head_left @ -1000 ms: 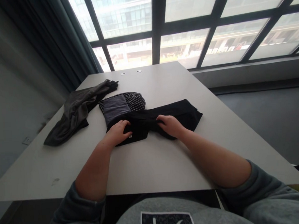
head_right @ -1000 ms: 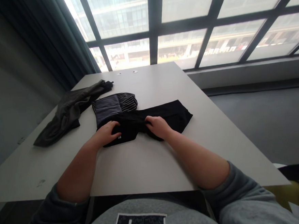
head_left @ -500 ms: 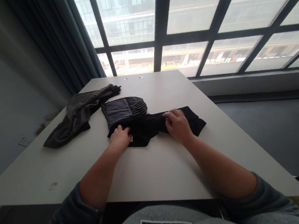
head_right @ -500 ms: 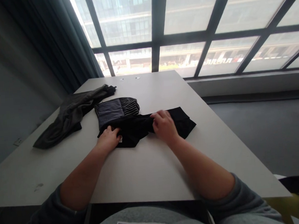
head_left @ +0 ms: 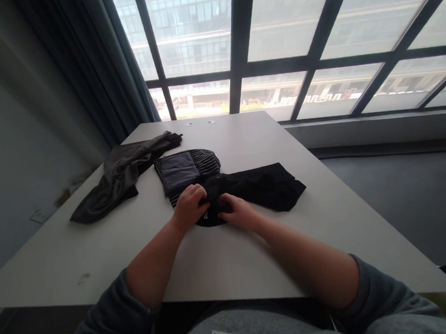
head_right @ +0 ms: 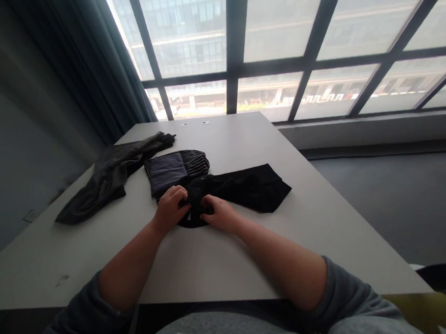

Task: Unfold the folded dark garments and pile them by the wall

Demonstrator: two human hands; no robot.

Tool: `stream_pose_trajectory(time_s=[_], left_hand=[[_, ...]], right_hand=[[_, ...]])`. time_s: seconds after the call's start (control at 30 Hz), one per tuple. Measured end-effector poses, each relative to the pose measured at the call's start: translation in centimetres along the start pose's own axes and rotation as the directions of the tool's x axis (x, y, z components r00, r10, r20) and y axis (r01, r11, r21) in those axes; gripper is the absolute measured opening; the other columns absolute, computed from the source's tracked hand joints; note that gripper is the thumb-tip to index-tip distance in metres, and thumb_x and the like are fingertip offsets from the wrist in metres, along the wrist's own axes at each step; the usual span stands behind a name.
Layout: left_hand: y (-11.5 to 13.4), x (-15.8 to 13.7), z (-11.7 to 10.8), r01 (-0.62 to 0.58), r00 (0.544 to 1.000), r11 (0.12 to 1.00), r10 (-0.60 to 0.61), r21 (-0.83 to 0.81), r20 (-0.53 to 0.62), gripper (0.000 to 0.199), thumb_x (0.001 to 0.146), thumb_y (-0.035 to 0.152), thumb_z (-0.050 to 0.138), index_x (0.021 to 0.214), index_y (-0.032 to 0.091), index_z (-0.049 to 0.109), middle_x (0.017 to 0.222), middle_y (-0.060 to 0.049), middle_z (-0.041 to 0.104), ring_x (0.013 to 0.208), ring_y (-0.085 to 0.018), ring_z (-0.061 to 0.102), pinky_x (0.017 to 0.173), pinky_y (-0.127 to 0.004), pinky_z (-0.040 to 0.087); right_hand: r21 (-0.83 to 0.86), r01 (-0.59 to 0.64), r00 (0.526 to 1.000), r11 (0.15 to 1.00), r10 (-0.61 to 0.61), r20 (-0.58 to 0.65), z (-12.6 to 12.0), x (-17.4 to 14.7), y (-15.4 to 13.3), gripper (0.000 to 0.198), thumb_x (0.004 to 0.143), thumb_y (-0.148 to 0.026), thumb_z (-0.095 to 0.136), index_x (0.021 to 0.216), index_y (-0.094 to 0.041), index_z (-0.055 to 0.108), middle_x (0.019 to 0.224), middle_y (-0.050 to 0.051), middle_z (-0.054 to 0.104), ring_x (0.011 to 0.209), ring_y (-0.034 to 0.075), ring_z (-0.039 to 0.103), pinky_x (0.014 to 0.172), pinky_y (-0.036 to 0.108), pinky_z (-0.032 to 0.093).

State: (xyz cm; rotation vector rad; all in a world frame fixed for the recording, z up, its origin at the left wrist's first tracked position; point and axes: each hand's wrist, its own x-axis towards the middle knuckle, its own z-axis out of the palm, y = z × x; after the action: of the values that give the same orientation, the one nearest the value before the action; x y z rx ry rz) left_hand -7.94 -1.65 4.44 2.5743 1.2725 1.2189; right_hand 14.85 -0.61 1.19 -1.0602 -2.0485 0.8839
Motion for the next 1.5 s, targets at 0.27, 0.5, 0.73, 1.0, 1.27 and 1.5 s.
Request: stream_pose_trajectory(time_s=[0.27, 0.5, 0.73, 1.0, 1.27, 1.5], left_hand=[[0.1, -0.1, -0.3, 0.167, 0.97, 0.983, -0.177, 0.075, 0.164, 0.018, 0.085, 0.025, 0.077, 0.083, 0.023, 0.059, 0.082, 0.001, 0.069, 0.075, -0.019, 0.064, 0.071, -0.029, 0.044], [-1.2, 0.3, -1.5, 0.343, 0.805, 0.884, -0.451, 0.316, 0.386, 0.012, 0.088, 0.026, 0.075, 0.099, 0.025, 0.07, 0.097, -0.006, 0.077, 0.089, -0.026, 0.073, 0.07, -0.029, 0.044], [-1.8, 0.5, -1.4, 0.517, 0.834, 0.82, -0.547, 0.248, 0.071, 0.023, 0.098, 0.039, 0.059, 0.082, 0.023, 0.065, 0.076, -0.006, 0.07, 0.072, -0.025, 0.067, 0.064, -0.03, 0.034], [-1.1, 0.1, 1.0, 0.543, 0.839, 0.83, -0.544, -0.126, 0.034, 0.033, 0.101, 0.042, 0.046, 0.087, 0.02, 0.065, 0.083, -0.006, 0.072, 0.08, -0.023, 0.066, 0.074, -0.031, 0.045], [0.3, -1.1, 3.4, 0.473, 0.858, 0.753, -0.277, -0.458, 0.431, 0.06, 0.077, 0.046, 0.085, 0.127, 0.018, 0.067, 0.118, -0.011, 0.077, 0.108, -0.03, 0.072, 0.096, -0.04, 0.058], [1.9, -1.1, 5.0, 0.661, 0.75, 0.554, -0.476, -0.506, 0.459, 0.028, 0.07, 0.032, 0.087, 0.091, 0.018, 0.075, 0.095, -0.009, 0.08, 0.099, -0.034, 0.075, 0.089, -0.044, 0.063]], right_hand=[[0.213, 0.022, 0.989, 0.977, -0.053, 0.14, -1.8, 0.0, 1.9, 0.031, 0.077, -0.039, 0.081, 0.099, -0.018, 0.071, 0.09, 0.002, 0.071, 0.08, 0.019, 0.062, 0.075, 0.03, 0.052], [-0.144, -0.102, 0.953, 0.984, 0.055, -0.298, -6.3, 0.7, 2.4, 0.042, 0.087, -0.043, 0.064, 0.058, -0.021, 0.043, 0.056, -0.004, 0.043, 0.058, 0.011, 0.038, 0.056, 0.027, 0.028], [0.137, -0.132, 0.973, 0.982, 0.155, -0.17, -6.2, 0.7, 2.6, 0.034, 0.092, -0.055, 0.065, 0.092, -0.021, 0.067, 0.081, 0.002, 0.07, 0.069, 0.017, 0.062, 0.062, 0.027, 0.048], [-0.015, 0.088, 0.994, 0.996, -0.087, 0.069, -3.8, -0.4, 0.7, 0.041, 0.076, -0.035, 0.085, 0.111, -0.022, 0.067, 0.104, 0.002, 0.07, 0.09, 0.019, 0.063, 0.08, 0.03, 0.049], [-0.228, 0.11, 0.962, 0.967, -0.161, -0.221, -5.4, 0.7, 2.5, 0.01, 0.079, -0.017, 0.062, 0.07, -0.02, 0.06, 0.097, 0.006, 0.063, 0.088, 0.02, 0.06, 0.08, 0.031, 0.047], [-0.261, -0.017, 0.996, 0.965, -0.008, -0.093, -4.5, -0.2, 0.0, 0.028, 0.093, -0.029, 0.055, 0.067, -0.021, 0.054, 0.068, 0.001, 0.057, 0.064, 0.016, 0.051, 0.061, 0.028, 0.035]])
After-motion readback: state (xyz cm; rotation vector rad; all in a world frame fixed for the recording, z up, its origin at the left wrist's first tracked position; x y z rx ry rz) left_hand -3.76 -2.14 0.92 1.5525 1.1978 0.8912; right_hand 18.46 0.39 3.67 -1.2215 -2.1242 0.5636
